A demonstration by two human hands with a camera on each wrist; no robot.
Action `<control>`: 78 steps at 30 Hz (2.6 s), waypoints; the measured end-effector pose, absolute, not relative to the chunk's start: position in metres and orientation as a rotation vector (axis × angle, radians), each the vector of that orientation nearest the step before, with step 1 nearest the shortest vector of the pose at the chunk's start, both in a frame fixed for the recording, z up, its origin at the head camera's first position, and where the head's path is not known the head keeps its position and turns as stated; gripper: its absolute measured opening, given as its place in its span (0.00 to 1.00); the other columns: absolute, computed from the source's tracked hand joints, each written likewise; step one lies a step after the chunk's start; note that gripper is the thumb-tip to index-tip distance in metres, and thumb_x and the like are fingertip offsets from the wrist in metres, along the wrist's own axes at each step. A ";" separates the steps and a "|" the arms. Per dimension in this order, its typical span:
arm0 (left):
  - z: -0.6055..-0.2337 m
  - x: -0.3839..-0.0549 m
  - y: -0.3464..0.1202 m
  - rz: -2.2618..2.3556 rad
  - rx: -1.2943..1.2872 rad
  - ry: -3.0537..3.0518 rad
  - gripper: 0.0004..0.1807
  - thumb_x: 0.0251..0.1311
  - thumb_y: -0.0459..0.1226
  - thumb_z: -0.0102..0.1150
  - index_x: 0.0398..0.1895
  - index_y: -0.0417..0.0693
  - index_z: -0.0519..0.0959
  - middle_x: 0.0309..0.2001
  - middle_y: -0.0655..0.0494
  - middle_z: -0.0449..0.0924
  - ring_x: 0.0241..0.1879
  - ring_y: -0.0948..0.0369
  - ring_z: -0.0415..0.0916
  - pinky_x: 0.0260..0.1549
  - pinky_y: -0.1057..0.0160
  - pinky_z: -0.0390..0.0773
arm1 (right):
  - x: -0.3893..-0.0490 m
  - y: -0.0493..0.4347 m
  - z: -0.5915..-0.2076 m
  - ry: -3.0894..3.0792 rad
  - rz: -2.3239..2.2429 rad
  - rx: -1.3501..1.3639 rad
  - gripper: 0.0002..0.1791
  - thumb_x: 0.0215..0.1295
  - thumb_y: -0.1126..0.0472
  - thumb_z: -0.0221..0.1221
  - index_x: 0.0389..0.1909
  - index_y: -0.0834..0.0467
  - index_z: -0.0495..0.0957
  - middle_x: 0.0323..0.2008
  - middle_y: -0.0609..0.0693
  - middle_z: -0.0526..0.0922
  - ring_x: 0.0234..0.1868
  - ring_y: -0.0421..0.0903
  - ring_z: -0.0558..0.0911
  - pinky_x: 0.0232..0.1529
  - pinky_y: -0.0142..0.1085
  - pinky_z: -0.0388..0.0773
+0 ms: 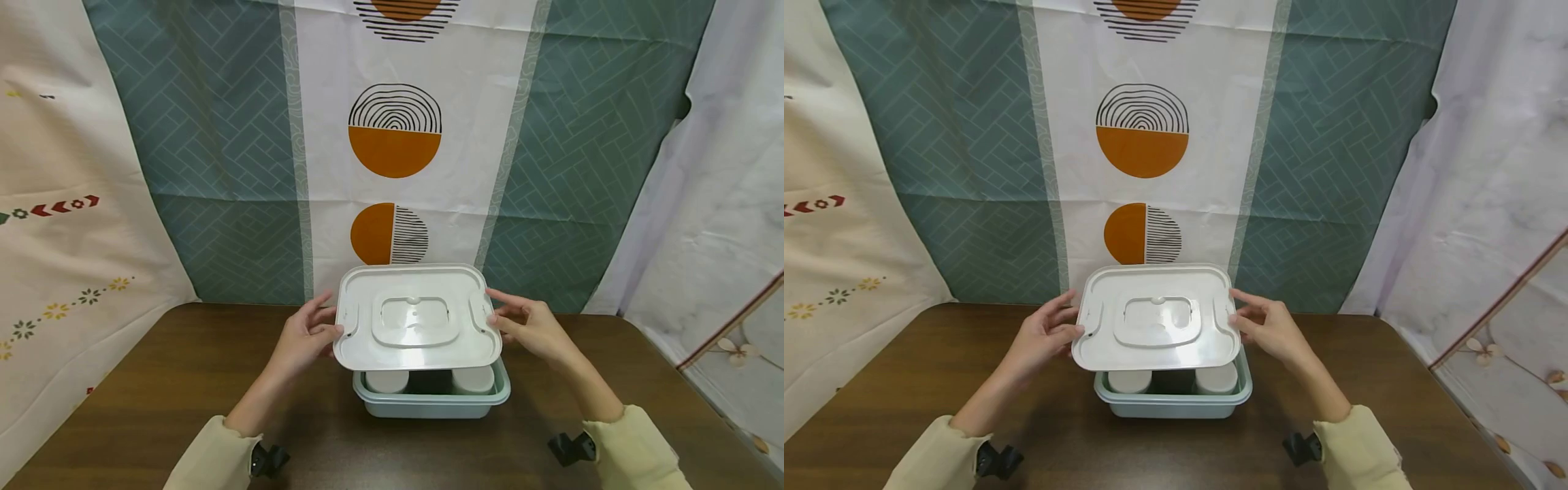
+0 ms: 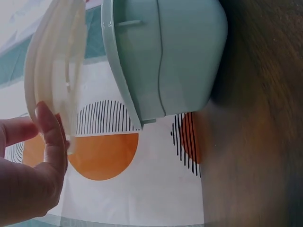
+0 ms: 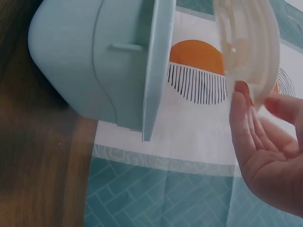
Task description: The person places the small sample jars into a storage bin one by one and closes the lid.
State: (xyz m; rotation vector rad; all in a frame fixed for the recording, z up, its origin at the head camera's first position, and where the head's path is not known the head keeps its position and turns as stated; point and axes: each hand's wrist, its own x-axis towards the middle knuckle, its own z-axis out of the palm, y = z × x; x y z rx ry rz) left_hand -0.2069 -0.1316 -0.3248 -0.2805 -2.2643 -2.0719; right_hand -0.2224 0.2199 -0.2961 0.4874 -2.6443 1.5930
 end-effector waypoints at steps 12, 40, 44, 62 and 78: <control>-0.327 -0.211 -0.121 -2.069 -0.231 -2.031 0.21 0.57 0.27 0.54 0.56 0.33 0.71 0.53 0.37 0.73 0.39 0.68 0.77 0.34 0.67 0.78 | -0.215 0.216 -0.287 -2.407 1.724 0.241 0.26 0.53 0.62 0.65 0.49 0.74 0.72 0.32 0.47 0.84 0.32 0.36 0.81 0.35 0.32 0.79; -0.324 -0.213 -0.129 -2.657 -0.002 -1.923 0.26 0.58 0.28 0.54 0.60 0.29 0.64 0.33 0.61 0.82 0.30 0.67 0.80 0.32 0.71 0.77 | -0.216 0.218 -0.305 -1.936 1.387 0.573 0.07 0.46 0.82 0.60 0.27 0.73 0.81 0.30 0.41 0.82 0.35 0.34 0.80 0.34 0.23 0.76; -0.330 -0.216 -0.134 -2.602 -0.102 -2.062 0.29 0.57 0.29 0.56 0.61 0.29 0.62 0.37 0.57 0.82 0.31 0.66 0.80 0.32 0.70 0.77 | -0.214 0.222 -0.308 -2.080 1.356 0.538 0.08 0.48 0.78 0.61 0.32 0.71 0.82 0.30 0.36 0.82 0.32 0.32 0.80 0.31 0.24 0.76; -0.342 -0.223 -0.130 -1.929 -0.322 -2.536 0.24 0.53 0.31 0.61 0.54 0.30 0.72 0.43 0.36 0.79 0.33 0.57 0.80 0.34 0.54 0.79 | -0.219 0.229 -0.331 -2.564 1.205 0.549 0.17 0.59 0.59 0.60 0.47 0.62 0.78 0.45 0.57 0.81 0.42 0.49 0.79 0.36 0.30 0.76; -0.350 -0.225 -0.120 -1.572 -0.265 -2.687 0.18 0.51 0.31 0.63 0.47 0.36 0.78 0.42 0.41 0.81 0.24 0.60 0.79 0.25 0.58 0.80 | -0.224 0.225 -0.348 -2.617 1.136 0.585 0.17 0.59 0.60 0.60 0.48 0.63 0.77 0.43 0.57 0.79 0.35 0.45 0.76 0.34 0.32 0.75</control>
